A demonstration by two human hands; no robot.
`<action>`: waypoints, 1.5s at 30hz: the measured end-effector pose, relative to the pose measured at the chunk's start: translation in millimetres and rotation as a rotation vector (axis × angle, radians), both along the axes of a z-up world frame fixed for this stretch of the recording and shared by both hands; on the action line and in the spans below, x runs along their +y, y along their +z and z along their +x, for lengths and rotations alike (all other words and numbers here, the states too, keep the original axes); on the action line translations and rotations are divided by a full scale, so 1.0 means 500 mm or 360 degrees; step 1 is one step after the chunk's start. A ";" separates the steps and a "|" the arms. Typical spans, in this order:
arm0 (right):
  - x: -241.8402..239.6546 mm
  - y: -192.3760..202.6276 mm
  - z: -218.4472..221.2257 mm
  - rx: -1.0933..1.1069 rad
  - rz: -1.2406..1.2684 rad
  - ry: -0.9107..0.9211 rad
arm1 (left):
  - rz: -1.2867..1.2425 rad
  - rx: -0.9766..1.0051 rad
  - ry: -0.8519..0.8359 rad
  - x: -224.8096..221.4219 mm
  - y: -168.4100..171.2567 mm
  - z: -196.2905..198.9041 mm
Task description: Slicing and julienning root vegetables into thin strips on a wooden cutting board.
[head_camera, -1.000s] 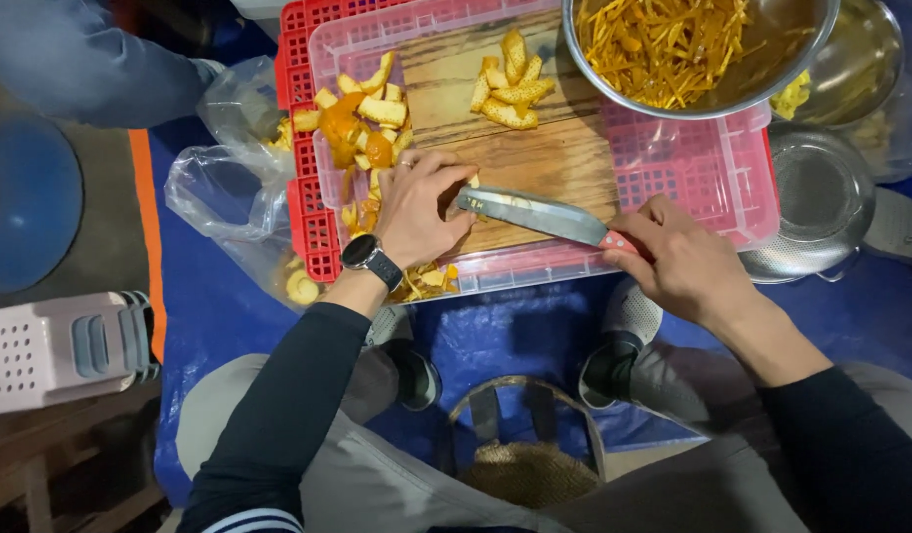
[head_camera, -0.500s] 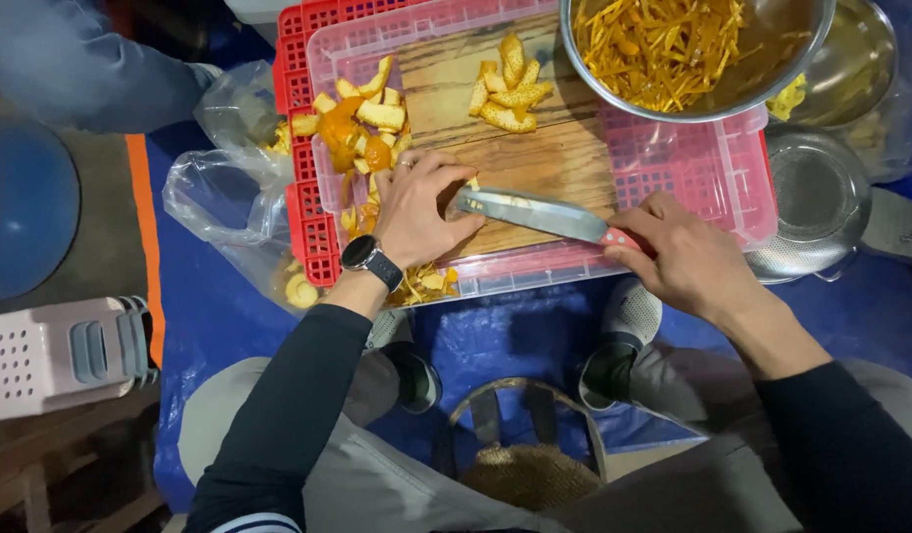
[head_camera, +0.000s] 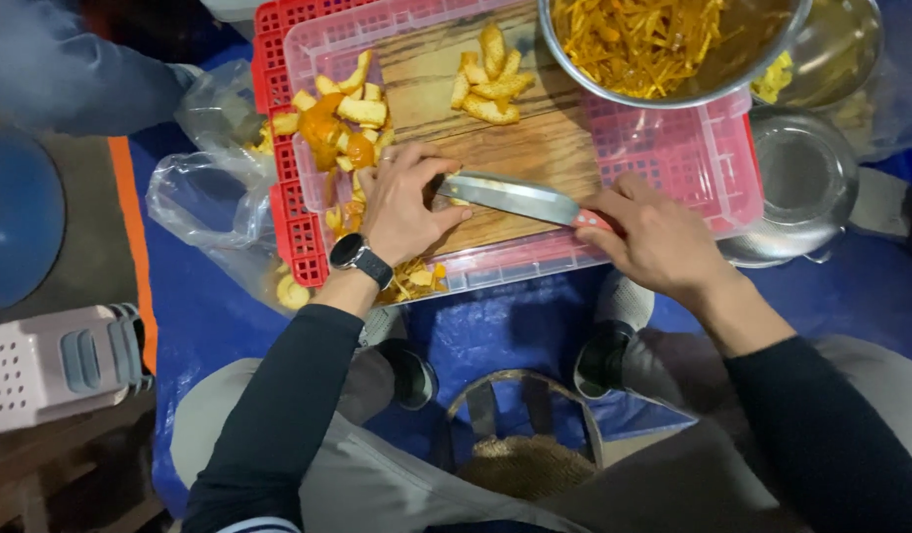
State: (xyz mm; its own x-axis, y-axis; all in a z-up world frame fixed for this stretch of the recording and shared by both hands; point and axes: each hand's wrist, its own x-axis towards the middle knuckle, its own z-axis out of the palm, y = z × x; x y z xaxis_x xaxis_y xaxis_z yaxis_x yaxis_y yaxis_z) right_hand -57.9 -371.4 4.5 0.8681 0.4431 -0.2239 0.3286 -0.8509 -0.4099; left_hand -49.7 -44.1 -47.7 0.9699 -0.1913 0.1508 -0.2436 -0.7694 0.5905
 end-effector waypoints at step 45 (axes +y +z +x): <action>-0.126 0.071 -0.032 0.0221 0.0099 -0.0184 | 0.0270 -0.0469 -0.0327 -0.056 0.009 0.009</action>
State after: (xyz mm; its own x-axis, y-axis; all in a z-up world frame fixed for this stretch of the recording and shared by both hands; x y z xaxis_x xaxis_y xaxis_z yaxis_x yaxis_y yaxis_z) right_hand -73.7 -434.3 39.7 0.8767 0.3588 -0.3203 0.1667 -0.8514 -0.4973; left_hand -45.1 -72.1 -43.1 0.8285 -0.4233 0.3665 -0.5429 -0.7676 0.3407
